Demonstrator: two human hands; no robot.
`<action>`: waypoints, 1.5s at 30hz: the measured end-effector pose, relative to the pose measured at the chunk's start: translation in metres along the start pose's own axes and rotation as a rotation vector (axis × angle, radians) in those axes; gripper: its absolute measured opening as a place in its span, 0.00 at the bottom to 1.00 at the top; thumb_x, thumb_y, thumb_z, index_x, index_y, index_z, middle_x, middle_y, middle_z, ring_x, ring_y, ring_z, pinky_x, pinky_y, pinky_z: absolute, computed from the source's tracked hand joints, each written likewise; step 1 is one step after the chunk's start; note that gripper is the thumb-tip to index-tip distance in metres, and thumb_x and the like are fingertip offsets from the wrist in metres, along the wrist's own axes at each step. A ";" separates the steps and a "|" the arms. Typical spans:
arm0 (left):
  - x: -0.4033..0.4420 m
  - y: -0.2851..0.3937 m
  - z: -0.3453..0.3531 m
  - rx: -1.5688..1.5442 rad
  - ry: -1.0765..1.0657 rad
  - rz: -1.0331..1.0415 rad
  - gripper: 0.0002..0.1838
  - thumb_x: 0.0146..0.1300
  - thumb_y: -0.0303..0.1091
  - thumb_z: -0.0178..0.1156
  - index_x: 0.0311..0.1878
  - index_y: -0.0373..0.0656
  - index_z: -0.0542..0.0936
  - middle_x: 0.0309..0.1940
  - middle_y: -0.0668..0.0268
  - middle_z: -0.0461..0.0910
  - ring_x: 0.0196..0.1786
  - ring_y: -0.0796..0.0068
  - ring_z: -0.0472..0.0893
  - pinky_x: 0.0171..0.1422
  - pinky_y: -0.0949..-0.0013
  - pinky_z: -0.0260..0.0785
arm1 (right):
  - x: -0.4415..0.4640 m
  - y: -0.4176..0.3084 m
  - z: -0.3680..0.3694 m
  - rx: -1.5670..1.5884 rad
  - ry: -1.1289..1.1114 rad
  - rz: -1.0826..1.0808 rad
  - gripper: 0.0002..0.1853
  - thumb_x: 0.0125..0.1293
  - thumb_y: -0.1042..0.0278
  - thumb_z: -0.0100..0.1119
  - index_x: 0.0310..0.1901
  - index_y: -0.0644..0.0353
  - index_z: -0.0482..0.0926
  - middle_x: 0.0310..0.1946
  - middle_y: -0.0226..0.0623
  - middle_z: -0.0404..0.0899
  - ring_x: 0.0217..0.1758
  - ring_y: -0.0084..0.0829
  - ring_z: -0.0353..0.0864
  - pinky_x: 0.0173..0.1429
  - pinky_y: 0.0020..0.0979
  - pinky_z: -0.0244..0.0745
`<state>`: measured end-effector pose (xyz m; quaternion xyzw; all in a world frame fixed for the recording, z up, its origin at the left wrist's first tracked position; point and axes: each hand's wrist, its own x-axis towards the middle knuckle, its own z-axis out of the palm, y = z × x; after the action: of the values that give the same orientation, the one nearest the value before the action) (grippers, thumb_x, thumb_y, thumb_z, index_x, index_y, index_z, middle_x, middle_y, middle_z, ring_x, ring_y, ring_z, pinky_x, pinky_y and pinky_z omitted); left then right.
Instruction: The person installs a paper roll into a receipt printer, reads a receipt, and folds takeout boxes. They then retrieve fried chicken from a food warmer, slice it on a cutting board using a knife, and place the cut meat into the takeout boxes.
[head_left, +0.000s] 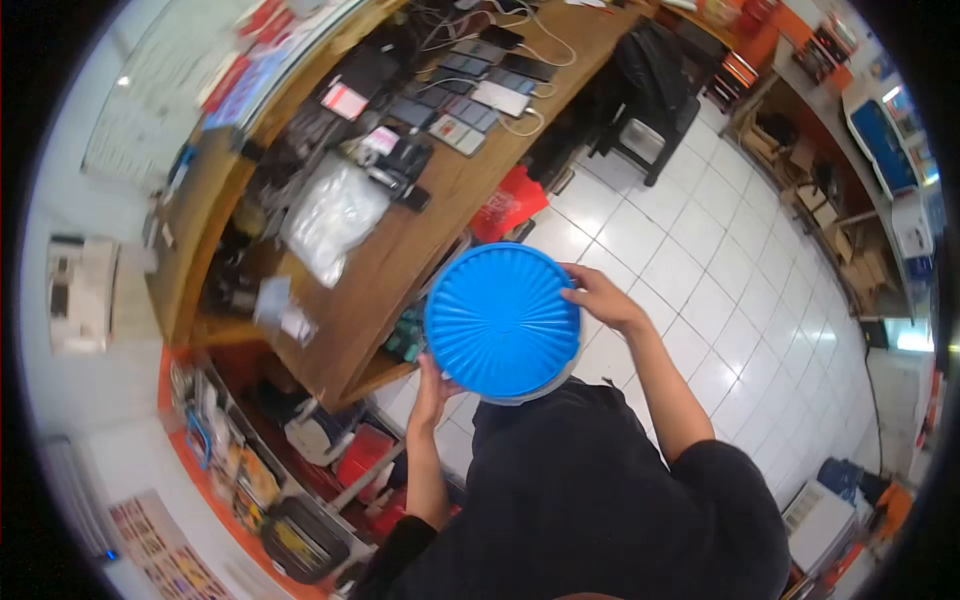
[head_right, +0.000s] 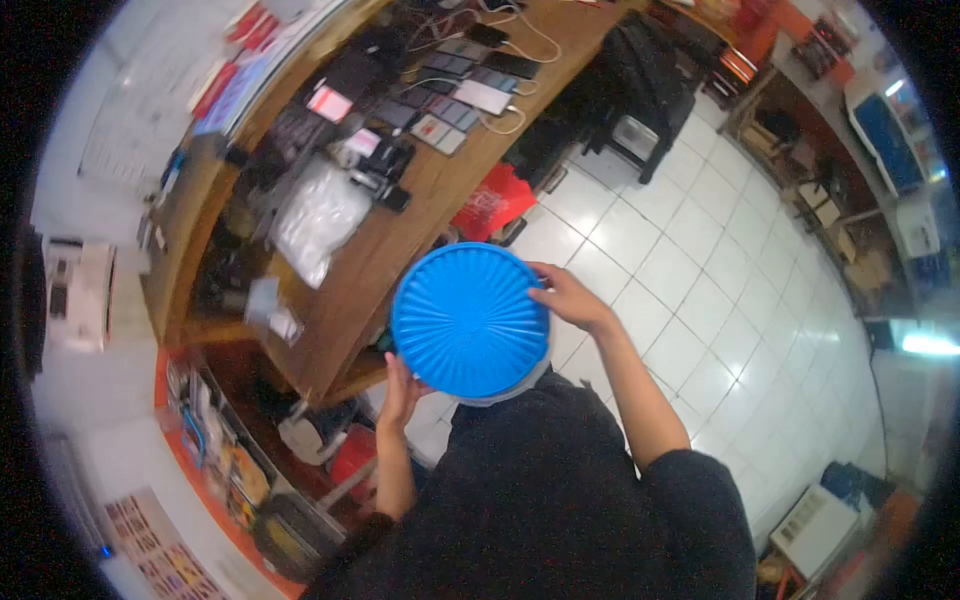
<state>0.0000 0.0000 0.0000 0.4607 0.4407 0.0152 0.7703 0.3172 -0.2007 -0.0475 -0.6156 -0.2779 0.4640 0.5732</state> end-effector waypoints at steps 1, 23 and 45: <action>-0.038 0.001 -0.050 0.022 -0.040 -0.065 0.35 0.79 0.63 0.41 0.71 0.40 0.64 0.65 0.58 0.74 0.54 0.64 0.83 0.54 0.56 0.78 | -0.033 0.023 0.066 0.098 0.063 0.069 0.26 0.70 0.71 0.60 0.67 0.69 0.73 0.57 0.41 0.82 0.57 0.31 0.79 0.66 0.35 0.73; 0.474 0.152 0.229 0.988 -0.110 0.290 0.27 0.65 0.56 0.68 0.36 0.37 0.75 0.29 0.46 0.79 0.34 0.46 0.81 0.39 0.49 0.69 | 0.155 0.077 -0.245 0.420 0.646 0.297 0.19 0.58 0.68 0.78 0.44 0.59 0.75 0.40 0.32 0.83 0.45 0.23 0.81 0.55 0.28 0.75; 0.436 0.028 0.205 1.388 -0.241 -1.006 0.21 0.78 0.47 0.50 0.60 0.41 0.74 0.49 0.46 0.81 0.53 0.47 0.80 0.56 0.52 0.73 | 0.546 0.543 -0.505 0.077 0.640 0.413 0.17 0.62 0.68 0.72 0.49 0.59 0.77 0.42 0.40 0.83 0.45 0.34 0.82 0.55 0.37 0.78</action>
<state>0.4192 0.0600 -0.2313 0.5754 0.4173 -0.6489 0.2714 0.8899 -0.0518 -0.7526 -0.7506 0.0627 0.3640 0.5480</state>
